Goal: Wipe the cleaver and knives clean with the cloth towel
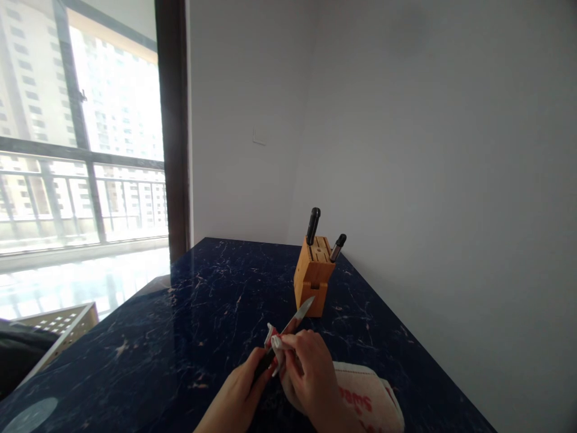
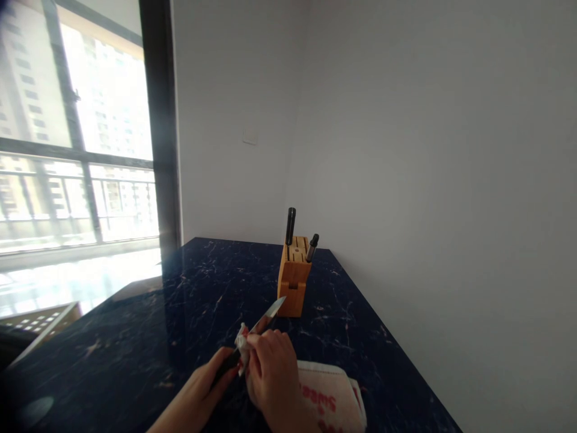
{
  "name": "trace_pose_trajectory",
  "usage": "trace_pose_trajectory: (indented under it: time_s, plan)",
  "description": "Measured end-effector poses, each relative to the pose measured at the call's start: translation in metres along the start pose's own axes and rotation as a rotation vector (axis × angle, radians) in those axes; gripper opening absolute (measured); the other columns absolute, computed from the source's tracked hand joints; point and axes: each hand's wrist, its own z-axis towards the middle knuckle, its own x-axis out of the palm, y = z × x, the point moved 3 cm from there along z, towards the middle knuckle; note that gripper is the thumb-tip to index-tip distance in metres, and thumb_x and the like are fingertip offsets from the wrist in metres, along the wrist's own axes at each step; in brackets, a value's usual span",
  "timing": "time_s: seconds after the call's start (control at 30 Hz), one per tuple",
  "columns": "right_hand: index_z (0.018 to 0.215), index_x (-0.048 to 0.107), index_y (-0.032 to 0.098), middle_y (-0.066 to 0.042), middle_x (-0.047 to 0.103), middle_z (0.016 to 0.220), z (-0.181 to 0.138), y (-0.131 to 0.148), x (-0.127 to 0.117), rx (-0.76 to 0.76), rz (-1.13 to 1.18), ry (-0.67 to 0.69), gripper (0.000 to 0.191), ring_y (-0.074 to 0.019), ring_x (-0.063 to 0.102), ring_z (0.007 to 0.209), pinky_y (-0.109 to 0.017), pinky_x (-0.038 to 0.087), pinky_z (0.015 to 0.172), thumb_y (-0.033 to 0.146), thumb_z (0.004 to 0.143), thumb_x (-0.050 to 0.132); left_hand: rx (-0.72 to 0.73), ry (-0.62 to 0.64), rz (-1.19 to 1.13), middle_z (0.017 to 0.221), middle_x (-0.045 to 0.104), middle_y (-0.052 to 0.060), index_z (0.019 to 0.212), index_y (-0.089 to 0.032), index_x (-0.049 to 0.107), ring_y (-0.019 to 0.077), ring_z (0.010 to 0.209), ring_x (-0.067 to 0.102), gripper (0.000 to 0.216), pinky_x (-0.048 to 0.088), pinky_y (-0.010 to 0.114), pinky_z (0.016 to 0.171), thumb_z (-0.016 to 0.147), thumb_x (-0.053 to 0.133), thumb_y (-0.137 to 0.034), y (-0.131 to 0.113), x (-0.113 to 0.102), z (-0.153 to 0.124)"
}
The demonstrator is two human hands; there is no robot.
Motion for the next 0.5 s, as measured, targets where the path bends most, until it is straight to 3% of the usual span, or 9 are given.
trace_pose_trajectory:
  time_s: [0.23, 0.5]
  plan:
    - [0.079, 0.052, 0.021, -0.002, 0.054, 0.073, -0.002, -0.005, 0.005, 0.050, -0.004, 0.014, 0.016, -0.0172, 0.051, 0.070, -0.029, 0.041, 0.064, 0.007, 0.076, 0.044, -0.018, -0.031, 0.013, 0.092, 0.065, 0.001, 0.101, -0.025, 0.050, 0.0167, 0.084, 0.060, 0.018, 0.046, 0.023, 0.076, 0.086, 0.040, -0.030, 0.006, -0.003, 0.001]
    - [0.091, 0.053, 0.021, -0.004, 0.058, 0.080, -0.002, 0.001, 0.002, 0.046, 0.129, 0.000, 0.019, -0.0172, 0.052, 0.075, -0.030, 0.041, 0.069, 0.010, 0.084, 0.039, 0.045, -0.063, 0.087, 0.111, 0.061, 0.001, 0.112, -0.028, 0.045, 0.0159, 0.097, 0.058, 0.027, 0.044, 0.022, 0.083, 0.086, 0.043, -0.024, 0.013, 0.000, -0.002]
